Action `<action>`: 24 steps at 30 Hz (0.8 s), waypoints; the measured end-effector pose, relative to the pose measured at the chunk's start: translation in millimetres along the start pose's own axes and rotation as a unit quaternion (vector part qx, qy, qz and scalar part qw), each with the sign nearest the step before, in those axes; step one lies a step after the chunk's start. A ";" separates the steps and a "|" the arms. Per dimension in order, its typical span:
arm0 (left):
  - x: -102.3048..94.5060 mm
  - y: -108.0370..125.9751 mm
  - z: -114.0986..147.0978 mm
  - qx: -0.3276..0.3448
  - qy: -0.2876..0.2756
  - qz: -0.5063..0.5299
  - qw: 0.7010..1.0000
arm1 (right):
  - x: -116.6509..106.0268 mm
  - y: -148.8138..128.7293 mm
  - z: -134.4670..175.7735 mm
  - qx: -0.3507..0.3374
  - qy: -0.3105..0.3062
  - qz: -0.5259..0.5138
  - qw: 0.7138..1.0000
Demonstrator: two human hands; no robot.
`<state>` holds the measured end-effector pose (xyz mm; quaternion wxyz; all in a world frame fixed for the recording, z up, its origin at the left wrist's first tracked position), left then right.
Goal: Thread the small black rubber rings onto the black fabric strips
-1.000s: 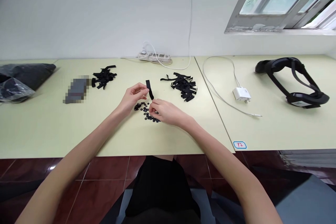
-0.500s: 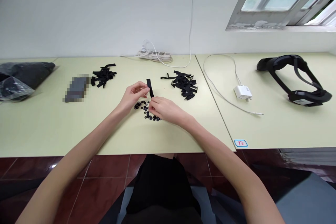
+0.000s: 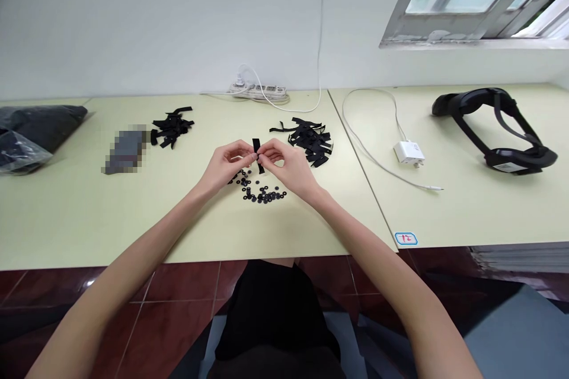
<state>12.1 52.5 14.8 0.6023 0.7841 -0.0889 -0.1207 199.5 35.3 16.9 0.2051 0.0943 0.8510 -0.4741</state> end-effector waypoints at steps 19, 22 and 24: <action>0.8 4.7 3.4 0.000 -0.021 -0.017 1.000 | 2.4 11.2 0.3 0.107 -0.054 -0.071 0.990; 0.3 5.5 2.7 0.002 -0.020 -0.012 1.000 | 3.3 10.1 0.3 0.108 -0.064 -0.079 0.989; 0.1 5.8 2.2 -0.002 -0.019 -0.008 1.000 | 3.9 9.4 0.1 0.109 -0.070 -0.094 0.987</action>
Point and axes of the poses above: each hand's wrist, its own z-axis away from the middle knuckle, its own x-axis out of the palm, y = z × x, the point moved 5 cm from there along -z, towards the middle knuckle, and after that the axes turned 10 degrees about z, right-handed, at the moved point
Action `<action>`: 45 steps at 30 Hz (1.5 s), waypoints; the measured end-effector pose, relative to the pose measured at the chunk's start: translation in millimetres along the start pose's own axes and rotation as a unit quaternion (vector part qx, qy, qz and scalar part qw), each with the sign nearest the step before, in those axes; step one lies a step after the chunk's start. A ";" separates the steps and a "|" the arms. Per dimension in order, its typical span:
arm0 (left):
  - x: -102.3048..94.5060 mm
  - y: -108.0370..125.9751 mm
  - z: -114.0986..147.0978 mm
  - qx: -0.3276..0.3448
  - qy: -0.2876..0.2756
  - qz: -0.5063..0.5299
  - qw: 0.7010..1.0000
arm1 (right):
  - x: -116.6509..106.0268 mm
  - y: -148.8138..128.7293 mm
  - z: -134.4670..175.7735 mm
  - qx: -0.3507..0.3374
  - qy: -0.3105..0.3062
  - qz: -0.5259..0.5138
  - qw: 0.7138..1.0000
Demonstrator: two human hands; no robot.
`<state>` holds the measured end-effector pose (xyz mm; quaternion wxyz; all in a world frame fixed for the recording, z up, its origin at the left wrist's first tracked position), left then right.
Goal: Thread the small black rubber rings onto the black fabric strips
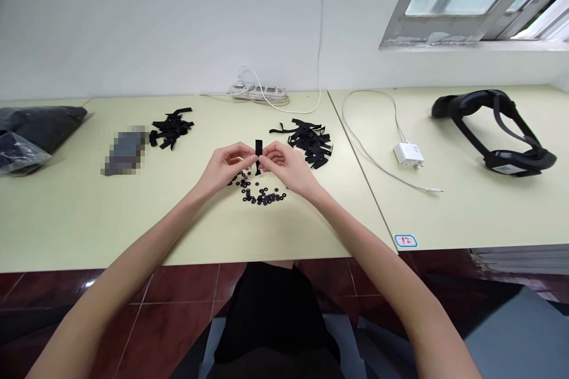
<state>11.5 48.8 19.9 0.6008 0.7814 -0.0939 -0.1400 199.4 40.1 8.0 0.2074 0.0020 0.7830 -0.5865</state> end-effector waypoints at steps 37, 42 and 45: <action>2.6 -11.0 -1.8 -0.091 0.001 0.153 0.984 | -5.6 -14.0 0.4 -0.083 0.056 0.092 0.991; 5.3 -16.0 0.7 -0.132 -0.006 0.202 0.971 | -5.5 -20.8 5.0 -0.144 0.062 0.178 0.971; 5.8 -16.4 1.0 -0.135 -0.001 0.211 0.968 | -5.1 -20.9 6.2 -0.164 0.050 0.188 0.967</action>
Point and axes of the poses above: each hand's wrist, its own z-axis away from the middle knuckle, its own x-axis out of the palm, y = z × x, the point moved 5 cm from there along -z, towards the middle knuckle, and after that the axes turned 10 degrees about z, right-handed, at the moved point
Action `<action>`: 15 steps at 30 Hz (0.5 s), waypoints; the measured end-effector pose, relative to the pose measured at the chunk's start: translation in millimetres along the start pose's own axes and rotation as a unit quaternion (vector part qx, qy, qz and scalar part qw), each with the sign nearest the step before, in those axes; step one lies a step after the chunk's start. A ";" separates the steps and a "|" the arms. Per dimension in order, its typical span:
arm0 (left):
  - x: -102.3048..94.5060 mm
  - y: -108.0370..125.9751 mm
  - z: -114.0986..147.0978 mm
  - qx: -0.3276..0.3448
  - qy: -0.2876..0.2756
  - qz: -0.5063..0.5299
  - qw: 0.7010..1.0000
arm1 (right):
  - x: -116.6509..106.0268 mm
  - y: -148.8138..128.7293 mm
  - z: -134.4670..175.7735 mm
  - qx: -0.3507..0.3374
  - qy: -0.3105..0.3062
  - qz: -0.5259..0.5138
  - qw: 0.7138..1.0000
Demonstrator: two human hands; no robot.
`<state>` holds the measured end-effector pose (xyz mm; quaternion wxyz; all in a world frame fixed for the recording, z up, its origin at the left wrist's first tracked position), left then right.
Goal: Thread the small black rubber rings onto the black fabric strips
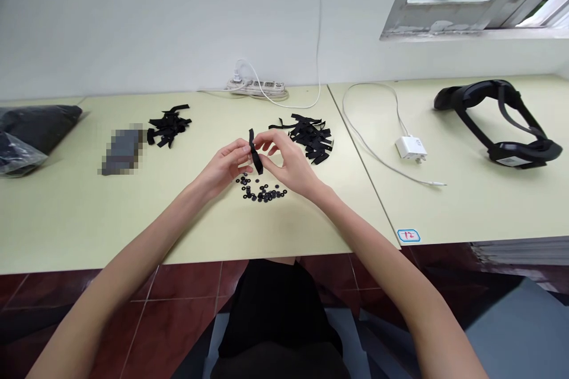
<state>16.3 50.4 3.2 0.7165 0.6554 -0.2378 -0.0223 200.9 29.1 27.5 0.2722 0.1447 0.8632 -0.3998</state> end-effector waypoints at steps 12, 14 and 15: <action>-1.2 -3.0 -2.0 0.029 -0.008 -0.020 0.999 | -0.7 1.4 -2.2 0.000 0.049 -0.028 0.998; -0.7 -2.2 -2.1 0.048 -0.009 -0.045 0.998 | 0.1 2.7 -2.7 0.028 0.040 -0.053 0.997; 0.1 -1.3 -1.9 0.058 -0.010 -0.058 0.997 | 0.8 4.0 -2.8 0.046 0.033 -0.068 0.996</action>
Point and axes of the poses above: each hand's wrist, its own z-axis away from the middle knuckle, its own x-axis out of the palm, y = z × x, the point moved 5 cm from there along -z, towards the middle knuckle, and after that the axes turned 10 degrees about z, right-handed, at the moved point
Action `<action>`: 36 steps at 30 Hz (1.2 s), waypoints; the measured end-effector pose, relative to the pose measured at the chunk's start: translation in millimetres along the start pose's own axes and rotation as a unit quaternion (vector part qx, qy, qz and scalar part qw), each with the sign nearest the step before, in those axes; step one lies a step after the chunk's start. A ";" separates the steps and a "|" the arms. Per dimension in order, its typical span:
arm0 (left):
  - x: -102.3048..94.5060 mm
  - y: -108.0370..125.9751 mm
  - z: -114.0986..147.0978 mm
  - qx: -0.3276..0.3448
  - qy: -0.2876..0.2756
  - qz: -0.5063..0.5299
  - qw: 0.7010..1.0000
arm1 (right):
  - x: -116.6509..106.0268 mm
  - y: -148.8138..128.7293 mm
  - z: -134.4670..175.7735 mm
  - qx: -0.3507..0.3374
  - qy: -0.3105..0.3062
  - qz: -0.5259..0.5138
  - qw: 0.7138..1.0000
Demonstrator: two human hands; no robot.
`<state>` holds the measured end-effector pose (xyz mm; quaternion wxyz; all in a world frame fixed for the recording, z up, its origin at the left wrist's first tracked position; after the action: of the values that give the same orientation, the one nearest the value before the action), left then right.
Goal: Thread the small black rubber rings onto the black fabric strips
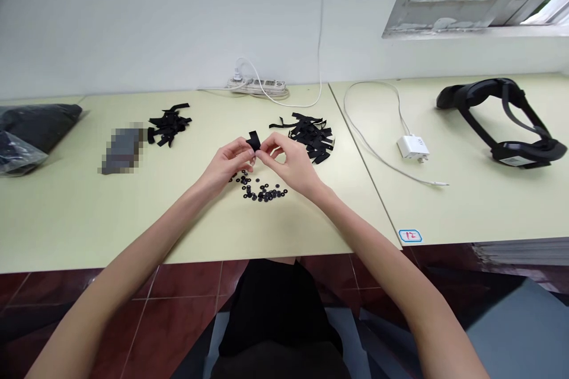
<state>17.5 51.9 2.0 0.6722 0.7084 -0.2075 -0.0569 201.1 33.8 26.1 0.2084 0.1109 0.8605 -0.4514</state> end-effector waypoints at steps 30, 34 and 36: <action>0.7 8.0 -1.4 0.039 0.018 -0.003 0.999 | -3.5 10.5 -0.9 0.077 -0.014 -0.072 0.994; -0.4 11.0 -0.3 0.047 0.023 -0.017 0.998 | -5.3 6.5 -2.4 0.079 -0.018 -0.092 0.992; -0.7 11.4 0.1 0.055 0.024 -0.034 0.998 | -4.4 6.4 -2.4 0.093 -0.023 -0.120 0.988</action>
<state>14.4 52.0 12.9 0.6348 0.7521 -0.1698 -0.0511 206.8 39.4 24.6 0.1609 0.0151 0.8166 -0.5541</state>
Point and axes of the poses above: each hand's wrist, its own z-axis away from the middle knuckle, its own x-axis out of the palm, y = z × x, the point moved 5 cm from there along -z, towards the middle knuckle, and after that the axes turned 10 degrees about z, right-handed, at the moved point
